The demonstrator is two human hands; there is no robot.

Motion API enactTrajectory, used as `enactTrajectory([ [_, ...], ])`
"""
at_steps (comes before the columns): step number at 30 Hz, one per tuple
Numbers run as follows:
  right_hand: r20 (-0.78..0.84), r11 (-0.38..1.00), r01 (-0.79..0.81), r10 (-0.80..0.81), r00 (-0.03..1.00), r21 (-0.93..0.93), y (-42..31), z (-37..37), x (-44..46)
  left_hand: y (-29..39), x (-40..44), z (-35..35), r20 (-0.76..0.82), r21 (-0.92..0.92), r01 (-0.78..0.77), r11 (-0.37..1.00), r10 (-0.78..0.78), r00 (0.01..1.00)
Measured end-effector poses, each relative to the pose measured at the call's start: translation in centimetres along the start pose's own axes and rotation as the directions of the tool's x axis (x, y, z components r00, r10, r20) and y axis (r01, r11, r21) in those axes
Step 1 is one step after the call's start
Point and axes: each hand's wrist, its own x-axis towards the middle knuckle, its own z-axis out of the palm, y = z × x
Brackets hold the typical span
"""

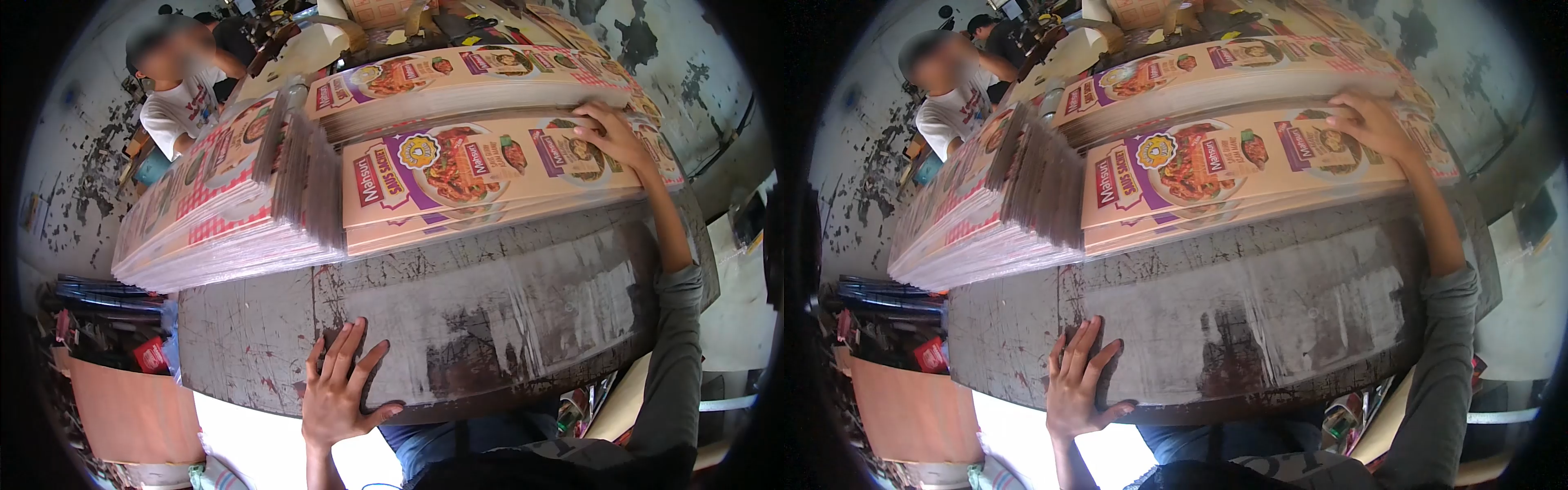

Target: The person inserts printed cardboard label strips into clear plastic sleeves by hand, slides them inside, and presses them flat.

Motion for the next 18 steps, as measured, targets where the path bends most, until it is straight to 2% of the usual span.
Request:
enactTrajectory([
  [5,0.017,0.998,-0.02,0.019,1.0,0.053,0.5,0.2,-0.3,-0.1,0.1,0.2,-0.026,-0.008,-0.025,1.0,0.025,0.999],
  [8,0.009,0.997,0.072,-0.072,0.997,0.017,0.5,0.4,0.0,-0.1,0.0,0.1,-0.048,-0.015,0.01,1.0,-0.01,0.999],
  [12,-0.033,1.0,0.023,-0.023,0.999,-0.003,0.1,0.3,0.1,0.2,-0.2,-0.1,-0.07,-0.074,0.023,0.997,-0.028,0.997],
  [14,-0.194,0.988,0.094,-0.117,0.974,-0.125,-0.4,-0.4,0.2,0.0,0.3,-0.1,-0.068,-0.08,-0.016,0.997,0.01,0.998],
  [15,-0.2,0.988,0.081,-0.108,0.974,-0.135,-0.2,-0.8,0.2,0.0,0.2,0.0,-0.072,-0.085,-0.012,0.996,0.006,0.997],
  [17,-0.381,0.987,0.04,-0.098,0.919,-0.157,-0.4,-0.5,1.7,0.1,-0.2,0.0,-0.081,-0.089,0.026,0.996,-0.033,0.996],
  [18,-0.382,0.987,0.042,-0.099,0.919,-0.154,0.1,-0.2,2.4,0.0,-0.2,-0.1,-0.086,-0.092,0.023,0.995,-0.031,0.996],
])
